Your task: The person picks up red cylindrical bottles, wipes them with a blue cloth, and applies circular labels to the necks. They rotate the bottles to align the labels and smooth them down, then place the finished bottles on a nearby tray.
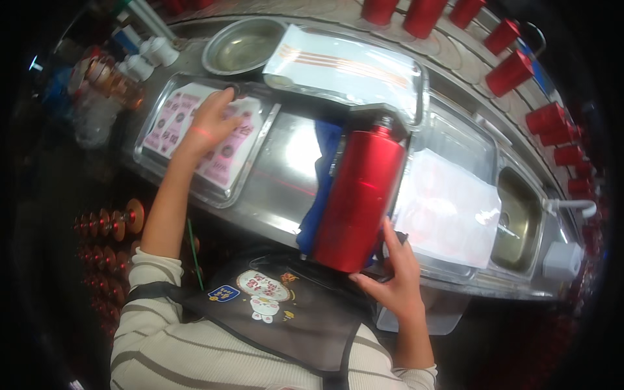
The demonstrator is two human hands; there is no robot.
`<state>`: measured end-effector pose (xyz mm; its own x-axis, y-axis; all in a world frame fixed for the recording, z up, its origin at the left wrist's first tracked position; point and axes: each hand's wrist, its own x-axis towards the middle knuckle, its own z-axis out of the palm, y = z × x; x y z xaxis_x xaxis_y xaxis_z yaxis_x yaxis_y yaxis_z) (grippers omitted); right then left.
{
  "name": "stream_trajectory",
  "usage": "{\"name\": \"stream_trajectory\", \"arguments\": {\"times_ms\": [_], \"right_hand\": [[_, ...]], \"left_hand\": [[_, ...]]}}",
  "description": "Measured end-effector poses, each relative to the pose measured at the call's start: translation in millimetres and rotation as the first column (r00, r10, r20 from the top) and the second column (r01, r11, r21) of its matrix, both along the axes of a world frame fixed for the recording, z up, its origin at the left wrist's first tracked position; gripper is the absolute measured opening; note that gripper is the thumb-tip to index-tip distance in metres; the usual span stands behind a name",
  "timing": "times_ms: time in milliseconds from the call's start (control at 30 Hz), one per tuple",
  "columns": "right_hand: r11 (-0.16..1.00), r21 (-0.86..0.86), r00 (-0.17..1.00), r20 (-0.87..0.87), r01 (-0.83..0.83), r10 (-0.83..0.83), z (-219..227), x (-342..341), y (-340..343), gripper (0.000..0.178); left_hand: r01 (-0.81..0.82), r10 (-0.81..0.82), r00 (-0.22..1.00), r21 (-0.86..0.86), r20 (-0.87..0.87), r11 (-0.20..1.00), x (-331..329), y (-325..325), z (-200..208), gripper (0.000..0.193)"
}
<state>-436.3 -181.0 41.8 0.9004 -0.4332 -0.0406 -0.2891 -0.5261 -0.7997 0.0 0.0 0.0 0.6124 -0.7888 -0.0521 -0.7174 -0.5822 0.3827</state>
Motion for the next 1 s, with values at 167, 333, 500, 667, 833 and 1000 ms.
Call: {"name": "stream_trajectory", "arguments": {"times_ms": [167, 333, 500, 667, 833, 1000], "right_hand": [[0.991, -0.130, 0.998, -0.049, 0.033, -0.040, -8, -11, 1, 0.102], [1.000, -0.012, 1.000, -0.023, -0.019, 0.018, -11, -8, -7, 0.108], [1.000, 0.015, 1.000, 0.023, 0.021, -0.021, -16, -13, 5, 0.108], [1.000, 0.005, 0.998, 0.056, 0.023, -0.023, -19, -12, 2, 0.108], [1.000, -0.014, 0.998, 0.063, 0.014, -0.013, -24, -8, -1, 0.108], [0.999, -0.026, 0.997, 0.077, 0.025, -0.023, -28, -10, 2, 0.107]], "left_hand": [[0.239, -0.257, 0.962, -0.172, -0.089, 0.956, 37, -40, -32, 0.071], [-0.131, 0.040, 0.838, -0.130, -0.545, 0.983, 44, -33, -32, 0.092], [0.100, -0.166, 0.944, -0.234, -0.285, 0.967, 79, -32, -59, 0.091], [0.026, -0.171, 0.872, -0.307, -0.458, 0.951, 66, -47, -48, 0.060], [-0.082, -0.165, 0.789, -0.368, -0.592, 0.926, 103, -41, -80, 0.026], [-0.117, -0.174, 0.839, -0.483, -0.516, 0.868, 94, -41, -83, 0.018]]}}
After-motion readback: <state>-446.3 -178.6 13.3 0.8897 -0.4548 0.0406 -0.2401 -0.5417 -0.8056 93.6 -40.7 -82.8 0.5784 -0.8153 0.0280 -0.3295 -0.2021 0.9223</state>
